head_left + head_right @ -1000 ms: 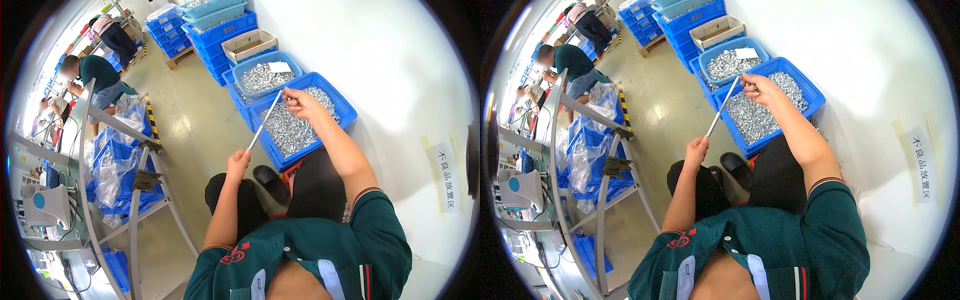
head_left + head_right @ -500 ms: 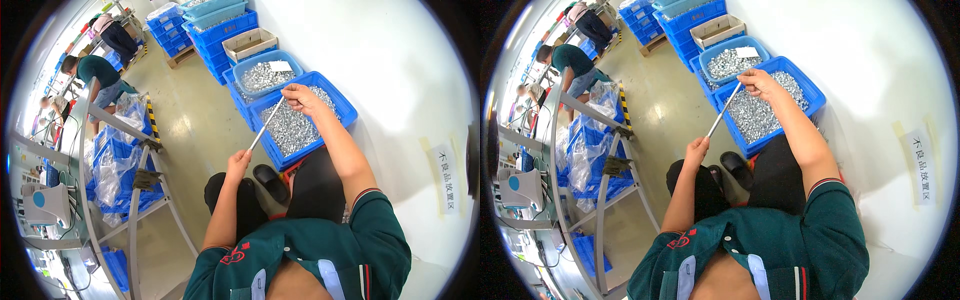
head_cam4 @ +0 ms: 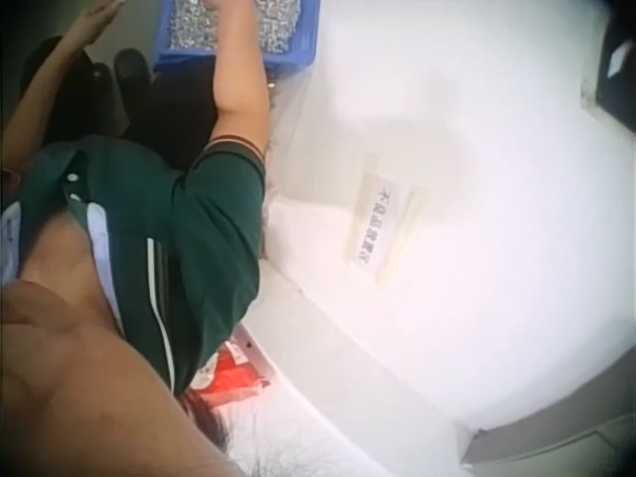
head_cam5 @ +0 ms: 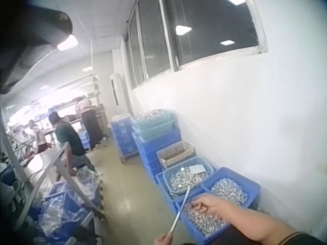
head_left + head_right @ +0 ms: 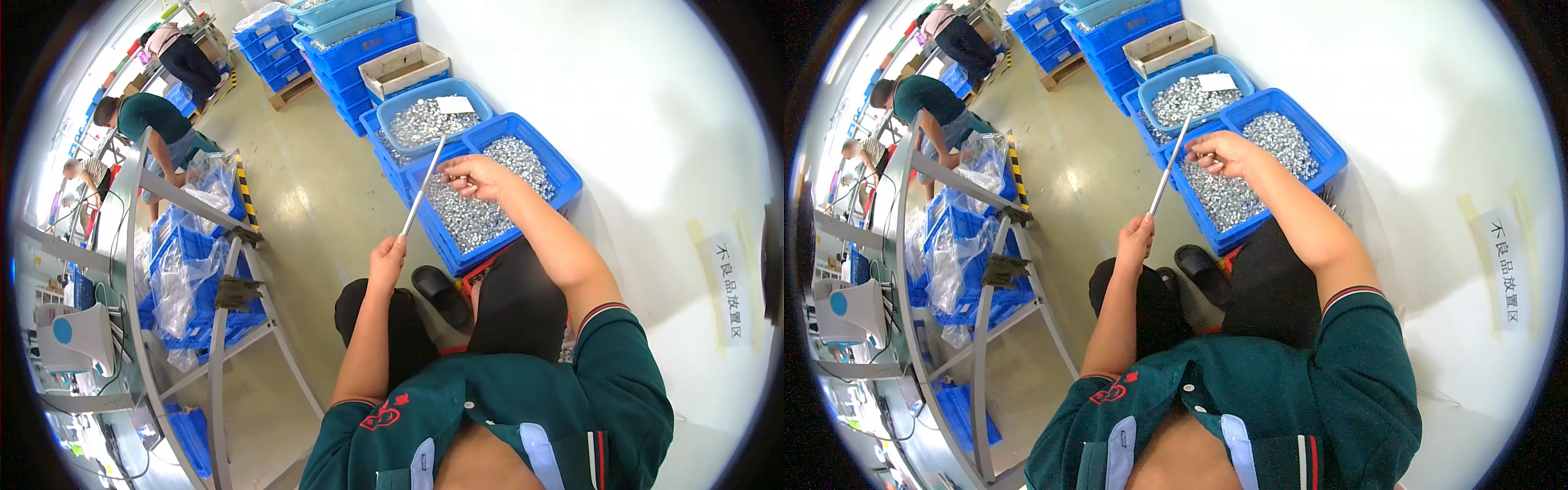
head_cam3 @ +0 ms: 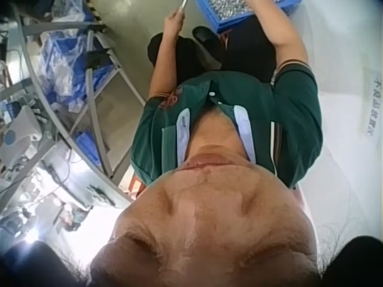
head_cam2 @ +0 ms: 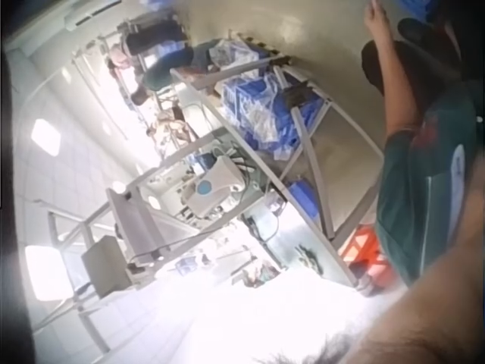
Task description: Assembling small metal components by threading them onto a metal rod.
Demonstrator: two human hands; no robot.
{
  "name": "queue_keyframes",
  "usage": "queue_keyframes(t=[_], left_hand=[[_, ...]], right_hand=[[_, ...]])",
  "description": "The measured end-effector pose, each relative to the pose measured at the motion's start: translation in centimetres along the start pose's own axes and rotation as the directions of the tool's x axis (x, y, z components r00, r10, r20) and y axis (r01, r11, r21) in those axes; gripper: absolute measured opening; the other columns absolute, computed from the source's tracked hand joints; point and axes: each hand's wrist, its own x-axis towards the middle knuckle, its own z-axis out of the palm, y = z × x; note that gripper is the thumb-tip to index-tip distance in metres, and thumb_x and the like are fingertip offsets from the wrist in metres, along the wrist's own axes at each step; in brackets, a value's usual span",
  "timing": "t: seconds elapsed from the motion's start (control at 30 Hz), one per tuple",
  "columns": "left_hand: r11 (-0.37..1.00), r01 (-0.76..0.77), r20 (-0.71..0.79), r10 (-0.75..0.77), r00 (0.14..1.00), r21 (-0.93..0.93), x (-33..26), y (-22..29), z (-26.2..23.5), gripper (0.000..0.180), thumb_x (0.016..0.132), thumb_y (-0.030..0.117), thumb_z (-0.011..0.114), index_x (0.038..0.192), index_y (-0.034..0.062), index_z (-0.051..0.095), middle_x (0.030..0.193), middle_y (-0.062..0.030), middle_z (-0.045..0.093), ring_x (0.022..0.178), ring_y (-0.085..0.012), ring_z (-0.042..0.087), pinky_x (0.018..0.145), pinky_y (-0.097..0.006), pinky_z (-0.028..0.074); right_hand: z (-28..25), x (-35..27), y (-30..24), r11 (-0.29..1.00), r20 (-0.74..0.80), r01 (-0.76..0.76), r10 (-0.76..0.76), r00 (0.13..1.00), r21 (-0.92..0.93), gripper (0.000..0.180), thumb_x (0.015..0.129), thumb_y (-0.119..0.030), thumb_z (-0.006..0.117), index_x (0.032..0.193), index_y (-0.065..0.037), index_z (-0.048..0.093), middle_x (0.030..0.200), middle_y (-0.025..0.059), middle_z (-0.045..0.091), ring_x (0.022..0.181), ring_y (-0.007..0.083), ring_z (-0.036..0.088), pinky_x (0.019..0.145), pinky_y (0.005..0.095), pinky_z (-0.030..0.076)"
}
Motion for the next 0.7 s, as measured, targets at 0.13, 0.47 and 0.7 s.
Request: queue_keyframes(t=[0.13,0.47,0.7], left_hand=[[1.000,0.006,0.005,-0.006,1.000,0.009,0.0,-0.5,-0.3,0.030,0.087,0.031,0.050,0.066,0.0108,0.046,0.049,0.0089,0.032,0.038,-0.0011,0.025,0.034,-0.019,0.017],[0.991,-0.066,0.027,0.063,0.998,0.119,-0.3,-0.9,-0.5,0.032,0.087,0.031,0.051,0.063,0.0105,0.046,0.049,0.0082,0.033,0.040,-0.0019,0.027,0.037,-0.020,0.019],[0.991,-0.085,0.049,0.080,0.996,0.106,-0.4,-0.8,-0.4,0.032,0.087,0.031,0.051,0.063,0.0108,0.046,0.049,0.0084,0.033,0.041,-0.0019,0.026,0.037,-0.020,0.019]], right_hand=[[-0.7,-0.4,-0.8,0.982,-0.063,0.131,-0.123,0.990,0.136,0.015,0.082,-0.012,0.058,0.088,0.001,0.053,0.076,0.0074,0.052,0.050,0.0051,0.039,0.036,0.0154,0.027],[-1.2,-1.1,-1.6,0.923,-0.099,0.224,-0.203,0.974,0.314,0.018,0.082,-0.014,0.058,0.092,0.000,0.055,0.071,0.0038,0.049,0.051,0.0057,0.038,0.037,0.0154,0.028],[-1.4,-1.3,-1.8,0.942,-0.081,0.230,-0.217,0.973,0.244,0.019,0.083,-0.014,0.056,0.096,0.001,0.054,0.070,0.0027,0.048,0.050,0.0045,0.038,0.037,0.0154,0.028]])
